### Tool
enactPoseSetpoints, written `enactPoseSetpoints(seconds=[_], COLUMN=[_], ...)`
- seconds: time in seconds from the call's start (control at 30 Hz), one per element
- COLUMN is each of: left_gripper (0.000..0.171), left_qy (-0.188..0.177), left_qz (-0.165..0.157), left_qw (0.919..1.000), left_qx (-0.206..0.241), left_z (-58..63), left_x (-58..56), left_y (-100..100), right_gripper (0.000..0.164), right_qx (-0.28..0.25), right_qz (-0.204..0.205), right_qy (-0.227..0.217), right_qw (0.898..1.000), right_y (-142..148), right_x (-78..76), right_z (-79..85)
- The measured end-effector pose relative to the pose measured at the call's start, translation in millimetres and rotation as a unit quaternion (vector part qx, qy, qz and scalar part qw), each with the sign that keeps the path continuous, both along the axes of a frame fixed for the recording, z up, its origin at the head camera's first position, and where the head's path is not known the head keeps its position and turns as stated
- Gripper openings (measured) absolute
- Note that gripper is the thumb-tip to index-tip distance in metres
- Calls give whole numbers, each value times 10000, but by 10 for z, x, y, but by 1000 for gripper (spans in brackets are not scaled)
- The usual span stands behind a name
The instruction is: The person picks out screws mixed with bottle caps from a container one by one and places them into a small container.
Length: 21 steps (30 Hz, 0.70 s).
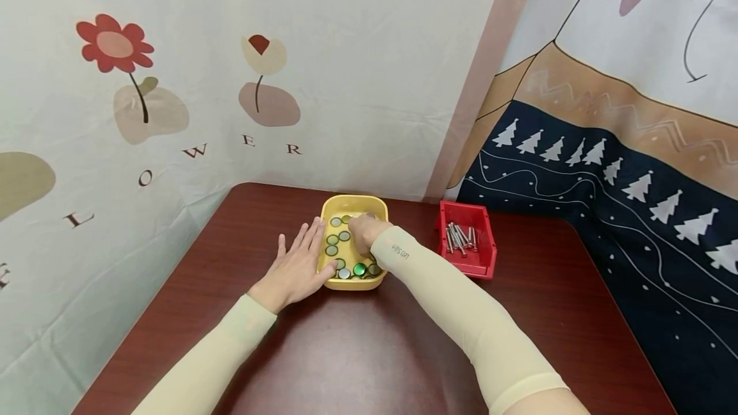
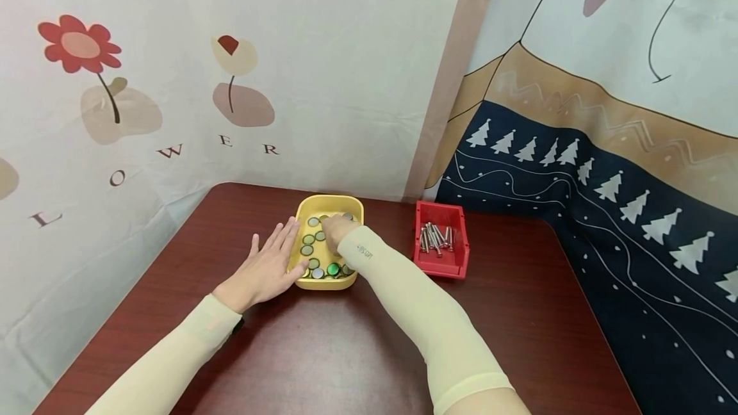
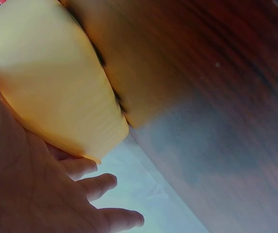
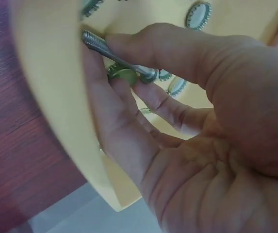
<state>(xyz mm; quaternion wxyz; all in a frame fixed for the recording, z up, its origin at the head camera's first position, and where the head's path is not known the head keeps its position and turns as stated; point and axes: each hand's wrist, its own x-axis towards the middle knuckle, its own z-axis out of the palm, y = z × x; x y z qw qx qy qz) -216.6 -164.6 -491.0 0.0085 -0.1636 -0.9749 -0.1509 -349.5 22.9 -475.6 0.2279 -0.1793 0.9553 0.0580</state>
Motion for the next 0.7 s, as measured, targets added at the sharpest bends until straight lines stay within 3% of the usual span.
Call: enactPoseSetpoints(seconds=[0.1,0.2,0.53,0.7], left_gripper=[95,95,96,95], left_qy=[2,-1,32,46], left_qz=[-1,5,29,23], left_qw=[10000,10000,10000,10000], left_qx=[-10,-23,7,-10], left_z=[6,7,11,14], left_x=[2,1,-6,-4], left_y=[2,2,-2,-2], right_gripper=[31,34,20,27], right_qx=[-142,-203,-890,-1558], right_qz=[-40,-69,-299,-189], right_qy=[-49,-121,-783,-859], right_qw=[9999,9997,9925,9839], right_y=[23,30,82,174], right_x=[248,319,293,338], right_z=[341,443,471,510])
